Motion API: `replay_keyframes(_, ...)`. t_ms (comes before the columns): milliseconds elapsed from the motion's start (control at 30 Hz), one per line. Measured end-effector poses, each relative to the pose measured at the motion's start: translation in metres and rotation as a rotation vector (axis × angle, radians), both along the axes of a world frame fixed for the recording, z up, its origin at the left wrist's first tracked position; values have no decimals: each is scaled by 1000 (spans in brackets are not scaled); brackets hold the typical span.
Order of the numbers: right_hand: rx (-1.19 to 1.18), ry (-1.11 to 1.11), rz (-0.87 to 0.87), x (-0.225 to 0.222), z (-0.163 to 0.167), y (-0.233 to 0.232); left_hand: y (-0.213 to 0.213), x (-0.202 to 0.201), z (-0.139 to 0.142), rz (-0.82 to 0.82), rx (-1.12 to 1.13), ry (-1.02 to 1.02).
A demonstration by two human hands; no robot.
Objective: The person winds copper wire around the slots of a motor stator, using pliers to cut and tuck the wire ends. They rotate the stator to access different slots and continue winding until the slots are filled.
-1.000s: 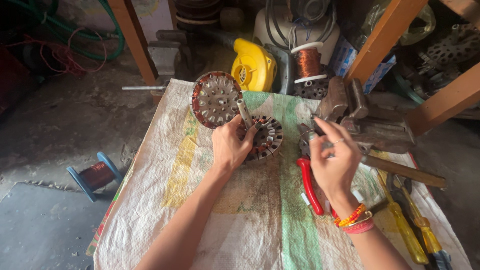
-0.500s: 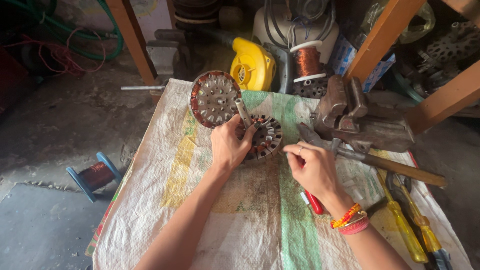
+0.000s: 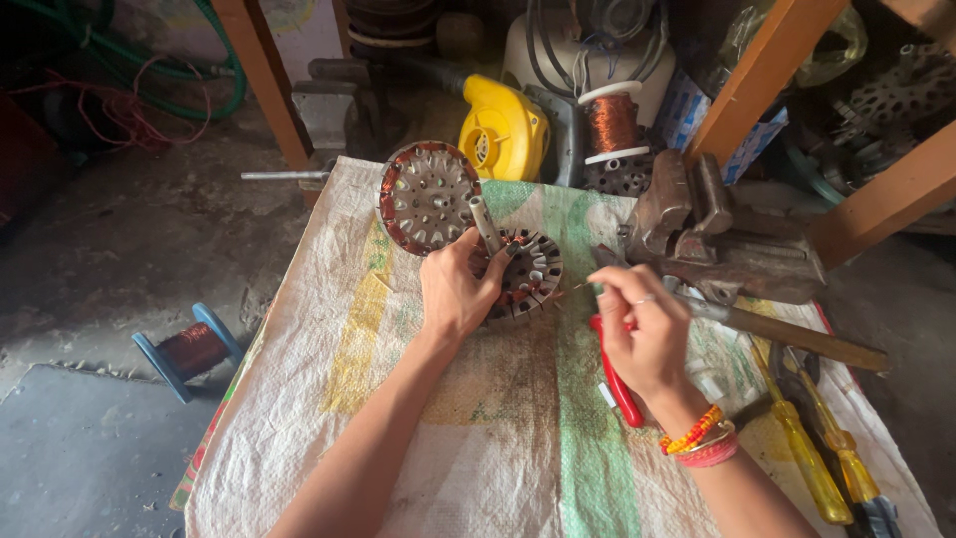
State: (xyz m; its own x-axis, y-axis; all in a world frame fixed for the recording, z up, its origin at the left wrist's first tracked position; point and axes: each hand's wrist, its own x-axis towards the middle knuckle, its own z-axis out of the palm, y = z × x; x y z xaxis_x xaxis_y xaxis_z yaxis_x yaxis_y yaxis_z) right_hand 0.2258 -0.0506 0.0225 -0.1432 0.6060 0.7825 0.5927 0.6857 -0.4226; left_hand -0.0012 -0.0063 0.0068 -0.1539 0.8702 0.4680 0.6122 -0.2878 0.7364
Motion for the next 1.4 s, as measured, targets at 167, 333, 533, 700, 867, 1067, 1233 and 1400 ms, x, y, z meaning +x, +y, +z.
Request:
replay_keyframes(167,-21,111,-52,4,-1,3,-2,0,0,-13,42,-30)
replay_keyframes(333,-120,256,-227,9,-2,13,-2,1,1,-23,44,-51)
replay_keyframes(533,-41,117,-103,3,4,9,1,0,-1,4,-41,3)
replay_keyframes(700,65,-167,104,-12,1,3,4,-1,-8,-22,104,-25)
replay_keyframes(867,-229,-67,35,-10,-2,4,8,-1,-10,-29,36,-30)
replay_keyframes(1067,-319,-122,20,-7,-8,8,3,-2,-6,-4,53,3)
replay_keyframes(1233,-294,-232,86,-7,-8,9,2,-1,-5,-9,82,-7)
replay_keyframes(1400,-284,-261,235,-9,-2,3,5,-1,-6,-17,-24,-32)
